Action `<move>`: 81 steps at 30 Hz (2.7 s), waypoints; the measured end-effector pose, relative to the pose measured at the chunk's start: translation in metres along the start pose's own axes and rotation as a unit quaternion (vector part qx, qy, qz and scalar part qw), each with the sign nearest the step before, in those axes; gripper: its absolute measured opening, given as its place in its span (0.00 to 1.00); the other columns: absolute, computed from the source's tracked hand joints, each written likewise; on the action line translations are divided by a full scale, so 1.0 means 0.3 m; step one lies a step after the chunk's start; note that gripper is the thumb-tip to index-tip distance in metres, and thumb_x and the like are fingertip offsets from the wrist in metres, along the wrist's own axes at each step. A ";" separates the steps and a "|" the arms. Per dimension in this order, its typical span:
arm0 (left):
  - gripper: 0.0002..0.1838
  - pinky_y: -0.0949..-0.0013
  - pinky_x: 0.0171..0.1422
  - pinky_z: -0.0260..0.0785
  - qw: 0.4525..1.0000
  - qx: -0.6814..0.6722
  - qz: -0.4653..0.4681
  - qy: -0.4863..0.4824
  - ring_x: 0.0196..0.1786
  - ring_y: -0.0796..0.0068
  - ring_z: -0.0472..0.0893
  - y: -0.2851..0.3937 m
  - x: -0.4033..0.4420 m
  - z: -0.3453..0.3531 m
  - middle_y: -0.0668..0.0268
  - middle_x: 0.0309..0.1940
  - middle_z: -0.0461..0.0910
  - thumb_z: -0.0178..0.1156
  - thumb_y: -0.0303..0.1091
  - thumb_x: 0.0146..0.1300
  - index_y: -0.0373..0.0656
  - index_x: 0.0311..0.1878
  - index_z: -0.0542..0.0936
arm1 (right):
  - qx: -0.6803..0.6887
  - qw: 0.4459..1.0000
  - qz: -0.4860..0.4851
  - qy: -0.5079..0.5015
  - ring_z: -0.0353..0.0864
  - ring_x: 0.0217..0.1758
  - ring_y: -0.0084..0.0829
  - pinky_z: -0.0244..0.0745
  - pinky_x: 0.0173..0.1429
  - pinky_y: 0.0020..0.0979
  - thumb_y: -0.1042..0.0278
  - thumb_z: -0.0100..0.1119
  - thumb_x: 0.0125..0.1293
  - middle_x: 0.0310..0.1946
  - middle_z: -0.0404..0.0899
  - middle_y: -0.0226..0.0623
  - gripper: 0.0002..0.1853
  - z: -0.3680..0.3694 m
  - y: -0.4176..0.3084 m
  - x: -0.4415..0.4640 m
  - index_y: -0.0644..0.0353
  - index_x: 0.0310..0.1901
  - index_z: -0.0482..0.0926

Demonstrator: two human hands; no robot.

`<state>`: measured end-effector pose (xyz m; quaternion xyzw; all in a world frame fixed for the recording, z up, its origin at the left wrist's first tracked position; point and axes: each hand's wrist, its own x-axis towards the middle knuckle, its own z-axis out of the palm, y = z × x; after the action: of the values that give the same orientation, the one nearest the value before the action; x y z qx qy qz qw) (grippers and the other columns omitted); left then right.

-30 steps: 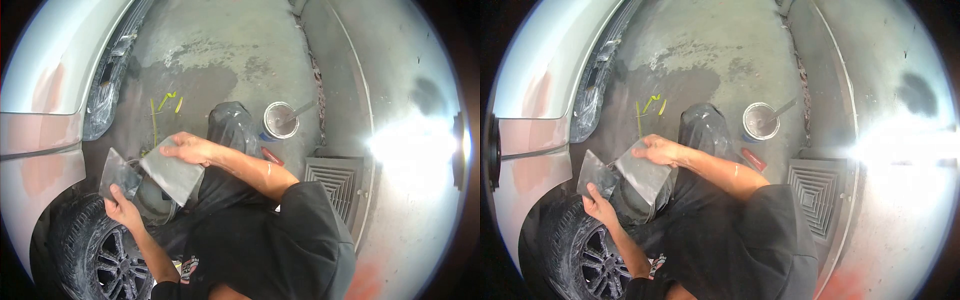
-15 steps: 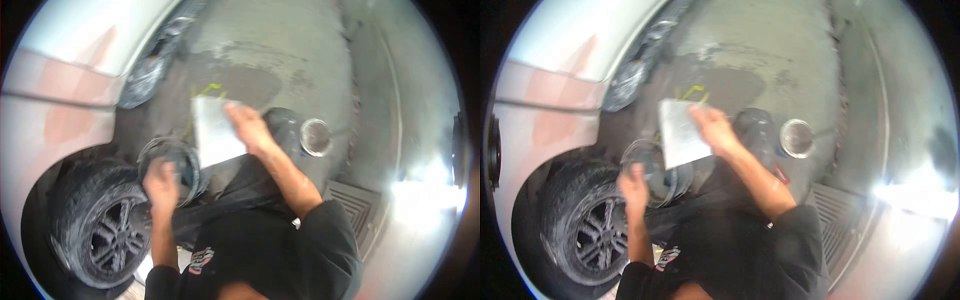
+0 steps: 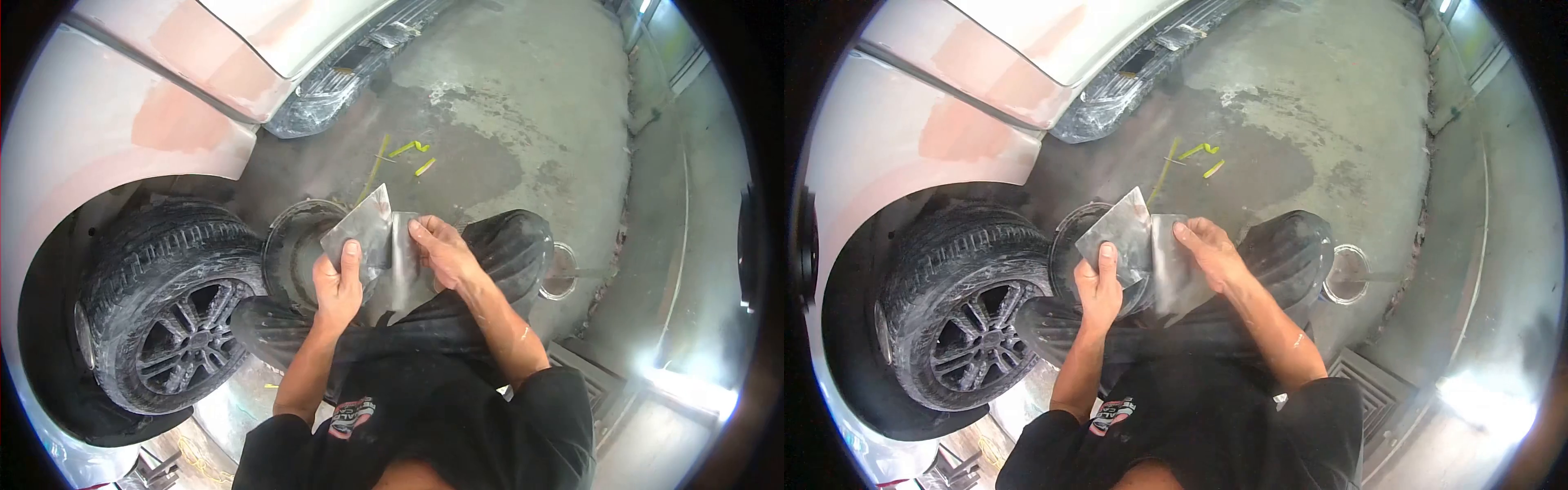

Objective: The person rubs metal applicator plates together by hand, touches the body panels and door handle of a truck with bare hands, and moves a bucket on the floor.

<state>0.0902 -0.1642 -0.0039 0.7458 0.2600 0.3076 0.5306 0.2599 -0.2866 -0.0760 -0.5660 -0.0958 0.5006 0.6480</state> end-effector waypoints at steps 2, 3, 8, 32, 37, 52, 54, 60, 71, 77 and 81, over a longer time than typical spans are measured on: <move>0.11 0.69 0.42 0.70 1.000 0.003 0.019 0.002 0.37 0.78 0.77 0.041 -0.014 0.009 0.65 0.35 0.82 0.56 0.31 0.76 0.33 0.50 0.83 | 0.115 0.989 -0.051 0.072 0.77 0.38 0.27 0.78 0.53 0.39 0.44 0.53 0.77 0.34 0.77 0.29 0.24 0.013 0.051 0.054 0.54 0.61 0.74; 0.11 0.67 0.43 0.72 1.000 0.005 0.029 0.003 0.38 0.75 0.79 0.060 -0.020 0.018 0.63 0.36 0.83 0.57 0.30 0.75 0.33 0.51 0.83 | 0.176 0.982 -0.022 0.066 0.78 0.38 0.29 0.78 0.54 0.42 0.42 0.50 0.78 0.34 0.78 0.31 0.25 0.012 0.034 0.051 0.55 0.61 0.74; 0.18 0.57 0.53 0.77 0.943 0.143 0.229 -0.193 0.48 0.51 0.83 0.092 -0.089 0.144 0.53 0.46 0.84 0.64 0.23 0.63 0.34 0.57 0.81 | 0.353 0.933 0.015 -0.072 0.81 0.38 0.44 0.76 0.58 0.52 0.29 0.39 0.76 0.32 0.77 0.37 0.35 -0.002 0.035 0.089 0.54 0.62 0.71; 0.08 0.79 0.26 0.75 0.374 -0.795 -0.461 -0.126 0.27 0.79 0.80 -0.314 0.106 -0.020 0.68 0.29 0.80 0.62 0.34 0.72 0.38 0.45 0.80 | -0.494 0.660 -0.557 0.105 0.82 0.36 0.38 0.81 0.41 0.36 0.74 0.65 0.54 0.31 0.79 0.39 0.24 0.152 -0.139 -0.122 0.63 0.56 0.82; 0.13 0.75 0.25 0.71 0.628 -0.675 -0.345 -0.176 0.27 0.78 0.80 -0.232 0.106 -0.044 0.67 0.36 0.83 0.62 0.37 0.73 0.39 0.52 0.80 | -0.451 0.749 -0.436 0.215 0.76 0.33 0.51 0.72 0.34 0.46 0.78 0.58 0.66 0.32 0.76 0.50 0.07 0.098 -0.127 0.052 0.67 0.43 0.82; 0.22 0.62 0.64 0.73 0.917 -0.315 -0.211 0.128 0.57 0.66 0.81 -0.074 0.200 -0.148 0.58 0.56 0.80 0.62 0.36 0.73 0.34 0.64 0.72 | -0.547 0.680 -0.489 -0.009 0.84 0.43 0.47 0.84 0.44 0.41 0.83 0.62 0.47 0.47 0.78 0.46 0.32 0.242 -0.133 -0.158 0.65 0.60 0.78; 0.22 0.58 0.66 0.73 0.865 -0.404 -0.214 0.207 0.60 0.62 0.80 -0.177 0.196 -0.099 0.57 0.60 0.78 0.52 0.34 0.77 0.34 0.69 0.69 | -0.506 0.655 -0.560 0.038 0.84 0.42 0.45 0.84 0.41 0.39 0.76 0.64 0.55 0.44 0.78 0.45 0.29 0.289 -0.073 -0.146 0.65 0.63 0.76; 0.19 0.58 0.65 0.73 0.750 -0.557 -0.271 0.232 0.60 0.62 0.81 -0.185 0.181 -0.048 0.59 0.61 0.79 0.43 0.34 0.80 0.36 0.66 0.73 | -0.557 0.664 -0.478 0.146 0.84 0.41 0.48 0.82 0.40 0.41 0.84 0.62 0.59 0.45 0.80 0.48 0.29 0.197 0.002 -0.031 0.64 0.65 0.75; 0.29 0.67 0.61 0.70 0.945 -0.277 -0.169 0.048 0.55 0.75 0.78 -0.116 0.120 0.009 0.65 0.52 0.82 0.42 0.55 0.82 0.36 0.60 0.79 | -0.536 0.690 -0.481 0.067 0.83 0.41 0.46 0.83 0.40 0.42 0.81 0.63 0.52 0.48 0.80 0.43 0.35 0.252 -0.021 -0.106 0.58 0.66 0.76; 0.13 0.65 0.57 0.74 0.999 0.025 -0.020 -0.027 0.49 0.69 0.83 -0.128 0.065 0.020 0.56 0.47 0.85 0.58 0.31 0.74 0.35 0.57 0.80 | -0.436 0.772 -0.439 0.146 0.82 0.34 0.51 0.80 0.40 0.44 0.78 0.61 0.67 0.36 0.81 0.46 0.20 0.239 -0.169 -0.024 0.59 0.61 0.79; 0.16 0.62 0.59 0.75 0.974 0.182 0.118 -0.058 0.53 0.56 0.84 -0.111 0.104 -0.070 0.52 0.52 0.84 0.59 0.21 0.67 0.36 0.57 0.81 | -0.438 0.748 -0.493 0.079 0.82 0.36 0.52 0.80 0.39 0.44 0.78 0.63 0.65 0.38 0.82 0.45 0.21 0.209 -0.252 -0.066 0.56 0.61 0.80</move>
<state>0.0938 -0.1186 -0.0246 0.8717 0.1906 0.2723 0.3601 0.2478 -0.2507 0.0168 -0.6996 -0.5185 -0.0320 0.4906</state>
